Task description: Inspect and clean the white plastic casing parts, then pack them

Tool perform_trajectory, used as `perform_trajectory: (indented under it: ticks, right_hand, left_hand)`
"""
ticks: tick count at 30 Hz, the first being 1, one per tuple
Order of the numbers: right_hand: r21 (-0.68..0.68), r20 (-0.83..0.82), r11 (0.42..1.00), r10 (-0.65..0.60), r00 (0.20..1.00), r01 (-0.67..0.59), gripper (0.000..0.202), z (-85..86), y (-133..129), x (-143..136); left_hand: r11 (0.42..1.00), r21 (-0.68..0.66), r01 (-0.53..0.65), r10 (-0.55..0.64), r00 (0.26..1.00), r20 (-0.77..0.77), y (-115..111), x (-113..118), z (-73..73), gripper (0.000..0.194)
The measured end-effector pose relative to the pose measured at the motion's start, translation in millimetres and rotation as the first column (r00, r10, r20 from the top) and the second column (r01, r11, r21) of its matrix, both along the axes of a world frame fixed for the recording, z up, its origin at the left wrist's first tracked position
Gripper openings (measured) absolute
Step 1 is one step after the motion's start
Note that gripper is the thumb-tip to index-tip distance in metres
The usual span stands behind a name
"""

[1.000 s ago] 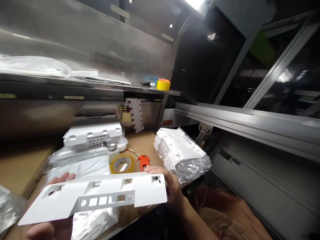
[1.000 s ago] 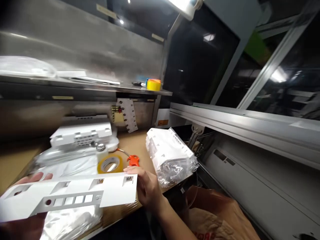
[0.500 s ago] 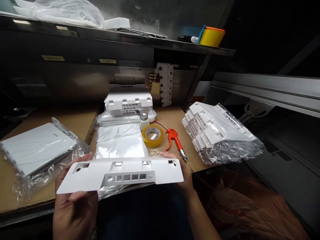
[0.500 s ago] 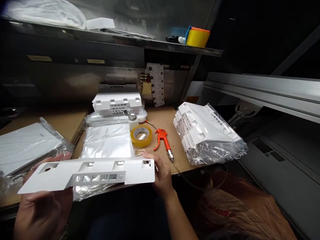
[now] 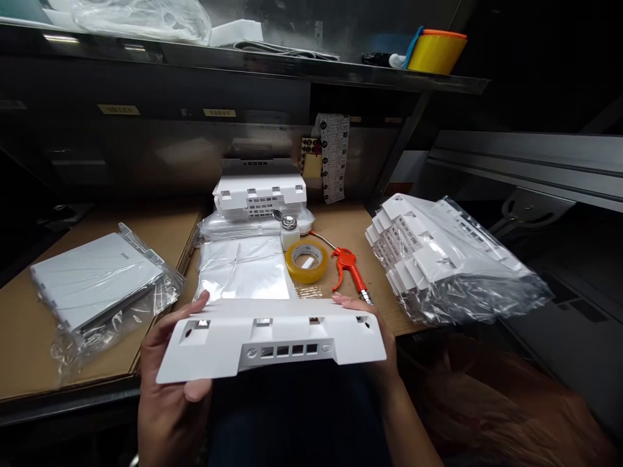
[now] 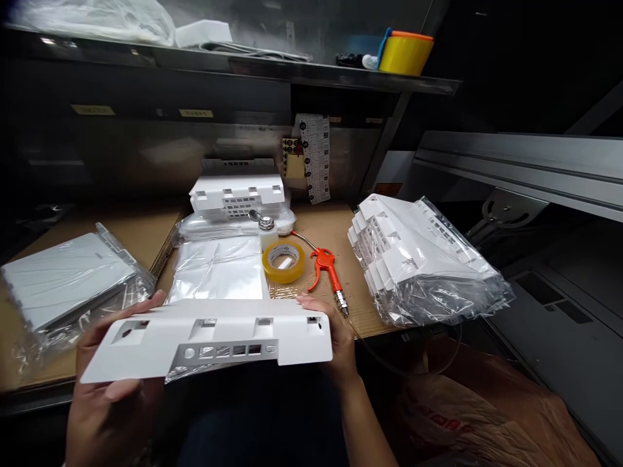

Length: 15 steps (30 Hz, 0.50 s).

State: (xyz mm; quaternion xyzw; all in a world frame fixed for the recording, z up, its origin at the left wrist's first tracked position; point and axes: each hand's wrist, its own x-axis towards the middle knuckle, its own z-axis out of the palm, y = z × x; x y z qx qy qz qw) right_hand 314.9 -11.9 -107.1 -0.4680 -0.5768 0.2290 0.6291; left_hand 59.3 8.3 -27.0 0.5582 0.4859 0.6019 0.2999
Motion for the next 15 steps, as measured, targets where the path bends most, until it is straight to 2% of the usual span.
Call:
perform_trajectory:
  ticks: [4, 8, 11, 13, 14, 15]
  right_hand:
    - [0.007, -0.012, 0.999, 0.035, 0.999, -0.035, 0.031, -2.6, -1, 6]
    - [0.026, 0.008, 1.0, 0.013, 1.0, -0.013, 0.029, -4.5, -1, 9]
    - [0.041, 0.023, 0.999, -0.009, 1.0, 0.008, 0.029, -5.0, -2, 9]
    - [0.092, 0.036, 0.996, -0.014, 0.999, 0.011, 0.029, -4.3, -3, 8]
    - [0.126, 0.046, 0.992, -0.012, 0.999, 0.006, 0.029, -3.5, -3, 7]
    - [0.156, 0.058, 0.988, -0.008, 0.998, -0.001, 0.029, -2.3, -3, 6]
  left_hand:
    - [0.997, 0.04, 0.061, -0.066, 0.991, 0.116, 2, -2, -10.6, 0.061]
    - [0.99, 0.03, 0.137, -0.14, 0.971, 0.196, 5, -9, -27.6, 0.079]
    - [0.992, -0.011, 0.123, -0.113, 0.945, 0.308, 7, -7, -31.3, 0.08]
    - [0.984, -0.143, 0.105, -0.014, 0.848, 0.529, 9, -7, -29.5, 0.078]
    - [0.955, -0.258, 0.143, 0.061, 0.759, 0.648, 10, -10, -28.9, 0.078]
    - [0.898, -0.38, 0.221, 0.15, 0.658, 0.738, 12, -15, -29.0, 0.077]
